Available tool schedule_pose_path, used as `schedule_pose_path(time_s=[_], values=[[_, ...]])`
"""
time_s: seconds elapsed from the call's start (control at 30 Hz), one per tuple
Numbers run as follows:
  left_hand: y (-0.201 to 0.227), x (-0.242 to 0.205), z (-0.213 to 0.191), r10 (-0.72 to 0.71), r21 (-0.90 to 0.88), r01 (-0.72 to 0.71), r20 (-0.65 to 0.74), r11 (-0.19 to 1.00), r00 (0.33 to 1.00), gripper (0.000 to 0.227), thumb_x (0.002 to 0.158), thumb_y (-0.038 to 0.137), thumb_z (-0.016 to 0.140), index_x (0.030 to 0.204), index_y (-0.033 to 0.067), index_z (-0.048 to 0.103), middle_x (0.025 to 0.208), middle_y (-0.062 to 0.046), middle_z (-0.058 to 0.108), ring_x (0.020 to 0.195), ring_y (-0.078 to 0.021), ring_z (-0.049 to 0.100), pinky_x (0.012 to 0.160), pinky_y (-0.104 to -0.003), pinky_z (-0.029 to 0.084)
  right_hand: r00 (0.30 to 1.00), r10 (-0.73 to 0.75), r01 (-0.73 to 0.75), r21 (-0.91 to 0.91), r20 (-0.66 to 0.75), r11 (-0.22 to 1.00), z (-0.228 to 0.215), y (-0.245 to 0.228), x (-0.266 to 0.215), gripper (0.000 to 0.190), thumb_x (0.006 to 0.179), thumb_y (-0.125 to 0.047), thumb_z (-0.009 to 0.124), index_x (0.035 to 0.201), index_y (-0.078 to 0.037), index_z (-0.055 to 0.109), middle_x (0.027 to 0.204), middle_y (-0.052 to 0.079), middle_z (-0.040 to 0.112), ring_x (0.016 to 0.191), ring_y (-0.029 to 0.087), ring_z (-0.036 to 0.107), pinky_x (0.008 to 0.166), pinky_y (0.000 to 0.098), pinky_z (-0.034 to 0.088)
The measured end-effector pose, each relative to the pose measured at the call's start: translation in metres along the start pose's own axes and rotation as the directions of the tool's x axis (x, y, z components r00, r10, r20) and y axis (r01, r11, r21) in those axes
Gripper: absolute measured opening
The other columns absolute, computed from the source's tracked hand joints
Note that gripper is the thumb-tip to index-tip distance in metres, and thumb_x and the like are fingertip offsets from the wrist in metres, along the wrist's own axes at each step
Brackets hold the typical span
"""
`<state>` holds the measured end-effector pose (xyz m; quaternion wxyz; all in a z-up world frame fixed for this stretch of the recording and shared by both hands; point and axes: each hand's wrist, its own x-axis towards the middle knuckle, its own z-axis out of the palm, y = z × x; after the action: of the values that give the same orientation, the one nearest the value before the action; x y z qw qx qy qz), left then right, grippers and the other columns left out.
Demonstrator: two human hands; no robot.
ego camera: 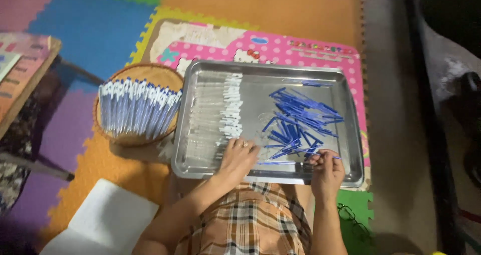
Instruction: Manually assembling ballpoint pens by inserting ink refills into clear plastic barrels.
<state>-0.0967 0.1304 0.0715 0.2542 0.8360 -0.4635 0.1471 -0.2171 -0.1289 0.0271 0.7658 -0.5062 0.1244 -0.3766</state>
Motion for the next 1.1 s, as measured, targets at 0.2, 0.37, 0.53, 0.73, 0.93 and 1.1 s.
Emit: schedule_pose_path(time_s=[0.2,0.37,0.53,0.73,0.93,1.1], values=[[-0.012,-0.016,0.040,0.099,0.071,-0.106,0.106,0.992,0.989,0.015,0.082,0.007,0.082,0.096,0.0072,0.076,0.084,-0.010,0.065,0.082,-0.0261,0.065,0.087,-0.043,0.044,1.000,-0.019,0.019,-0.075,-0.006,0.997,0.013,-0.004,-0.010,0.022,0.113,-0.017,0.057,0.109,0.002,0.065,0.079,0.014,0.069,0.067,0.017,0.073,0.067,0.0250,0.059],[-0.013,-0.012,0.035,0.033,-0.052,-0.031,0.044,0.998,0.998,0.025,0.088,0.000,0.074,0.110,0.0106,0.075,0.088,-0.007,0.070,0.083,-0.0245,0.070,0.084,-0.038,0.047,1.000,-0.004,0.004,-0.070,-0.003,0.998,0.011,-0.003,-0.008,0.022,0.113,-0.017,0.057,0.108,0.002,0.066,0.077,0.016,0.070,0.066,0.019,0.072,0.068,0.0270,0.059],[-0.006,-0.014,0.030,-0.091,-0.227,0.081,-0.032,0.971,0.995,0.031,0.096,0.002,0.064,0.122,0.0164,0.074,0.105,-0.002,0.076,0.095,-0.0202,0.073,0.093,-0.035,0.046,1.000,-0.013,0.012,-0.062,-0.007,0.998,0.013,-0.005,-0.010,0.024,0.113,-0.018,0.056,0.109,0.004,0.066,0.077,0.017,0.070,0.067,0.019,0.072,0.070,0.0277,0.059],[0.030,-0.022,0.013,-0.330,-0.749,0.230,0.016,0.622,0.944,0.031,0.097,0.003,0.069,0.128,0.0063,0.070,0.118,-0.012,0.076,0.102,-0.0197,0.074,0.092,-0.027,0.065,0.947,0.117,-0.127,0.015,0.299,0.992,0.004,-0.012,-0.021,0.026,0.112,-0.021,0.053,0.112,-0.002,0.072,0.098,0.011,0.074,0.086,0.022,0.072,0.085,0.0367,0.059],[0.053,-0.021,-0.018,-0.463,-0.899,0.300,0.128,0.319,0.877,0.025,0.091,-0.002,0.077,0.116,0.0036,0.077,0.099,-0.008,0.077,0.090,-0.0161,0.071,0.084,-0.027,0.060,0.912,0.062,-0.052,-0.037,0.405,0.998,0.029,-0.027,-0.041,0.026,0.112,-0.017,0.051,0.111,0.001,0.070,0.097,0.015,0.074,0.086,0.024,0.073,0.081,0.0353,0.061],[0.052,-0.023,-0.013,-0.493,-0.891,0.349,0.173,0.290,0.853,0.018,0.091,0.000,0.080,0.108,0.0056,0.079,0.096,-0.005,0.079,0.088,-0.0138,0.070,0.083,-0.026,0.058,0.929,0.076,-0.051,-0.079,0.363,0.996,0.025,-0.027,-0.047,0.028,0.111,-0.016,0.053,0.109,0.004,0.072,0.096,0.015,0.073,0.082,0.024,0.073,0.077,0.0352,0.060]])
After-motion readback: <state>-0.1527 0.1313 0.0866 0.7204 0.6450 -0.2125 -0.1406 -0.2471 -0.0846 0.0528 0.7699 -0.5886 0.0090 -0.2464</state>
